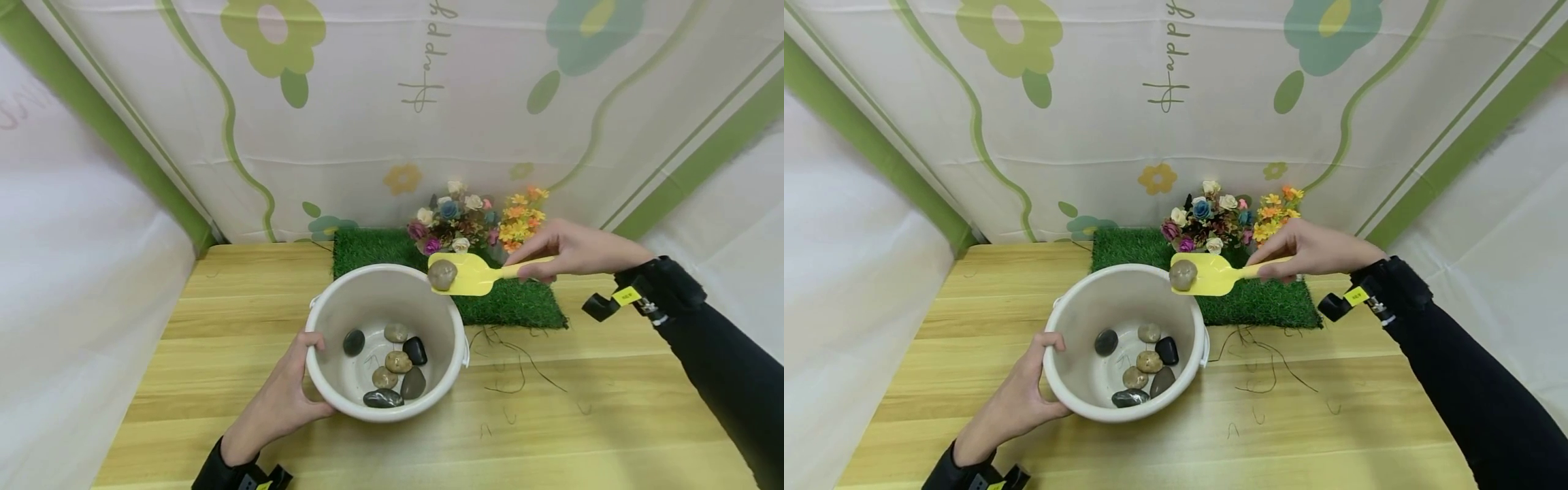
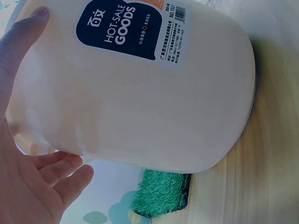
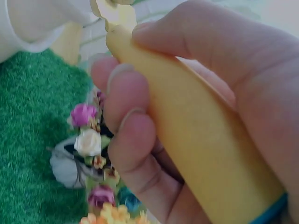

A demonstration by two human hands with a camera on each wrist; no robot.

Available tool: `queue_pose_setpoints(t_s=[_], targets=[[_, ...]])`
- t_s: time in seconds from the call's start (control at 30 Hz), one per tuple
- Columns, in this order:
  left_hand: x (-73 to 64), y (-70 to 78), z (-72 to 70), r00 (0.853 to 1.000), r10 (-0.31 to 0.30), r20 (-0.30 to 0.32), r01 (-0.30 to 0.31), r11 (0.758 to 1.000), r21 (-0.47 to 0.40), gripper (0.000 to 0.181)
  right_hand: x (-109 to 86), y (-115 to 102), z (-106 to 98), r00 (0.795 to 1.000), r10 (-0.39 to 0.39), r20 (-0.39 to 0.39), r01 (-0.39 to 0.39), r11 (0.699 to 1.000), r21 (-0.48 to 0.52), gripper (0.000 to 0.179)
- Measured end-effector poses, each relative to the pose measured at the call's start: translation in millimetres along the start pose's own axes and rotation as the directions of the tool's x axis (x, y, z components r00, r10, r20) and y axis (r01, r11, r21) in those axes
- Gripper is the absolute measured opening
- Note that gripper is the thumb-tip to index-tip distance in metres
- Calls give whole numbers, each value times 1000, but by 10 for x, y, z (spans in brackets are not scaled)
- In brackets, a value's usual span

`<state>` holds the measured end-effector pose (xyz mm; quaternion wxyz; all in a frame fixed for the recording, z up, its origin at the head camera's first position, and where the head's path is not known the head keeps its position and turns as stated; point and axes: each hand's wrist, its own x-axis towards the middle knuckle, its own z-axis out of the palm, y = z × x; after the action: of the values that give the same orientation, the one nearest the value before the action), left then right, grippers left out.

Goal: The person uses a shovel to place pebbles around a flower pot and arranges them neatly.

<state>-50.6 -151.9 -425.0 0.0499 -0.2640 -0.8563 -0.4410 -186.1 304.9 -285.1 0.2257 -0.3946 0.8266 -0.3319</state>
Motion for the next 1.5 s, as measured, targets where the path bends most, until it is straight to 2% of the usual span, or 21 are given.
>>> queue_pose_setpoints(t_s=[0.3,0.47,0.6,0.93,1.33,1.5], targets=[[9,-3,9,1000,12,-5,-12,1000,1,77,-330,201,-43,994,42,-98,-40,999,19,31],[3,-4,13,1000,8,-5,-8,1000,2,76,-492,442,-47,990,72,-121,-72,997,4,31],[-3,-7,12,1000,5,-4,-5,1000,10,76,-615,607,-23,984,119,-133,-115,993,37,30],[-2,-2,11,1000,11,-2,-11,1000,7,75,-845,892,72,951,245,-188,-230,968,96,31],[6,-3,11,1000,5,-1,-5,1000,1,75,-1063,1282,164,910,349,-222,-309,931,194,34],[8,1,7,1000,4,2,-4,1000,7,75,-1120,1422,218,906,358,-227,-314,926,208,33]])
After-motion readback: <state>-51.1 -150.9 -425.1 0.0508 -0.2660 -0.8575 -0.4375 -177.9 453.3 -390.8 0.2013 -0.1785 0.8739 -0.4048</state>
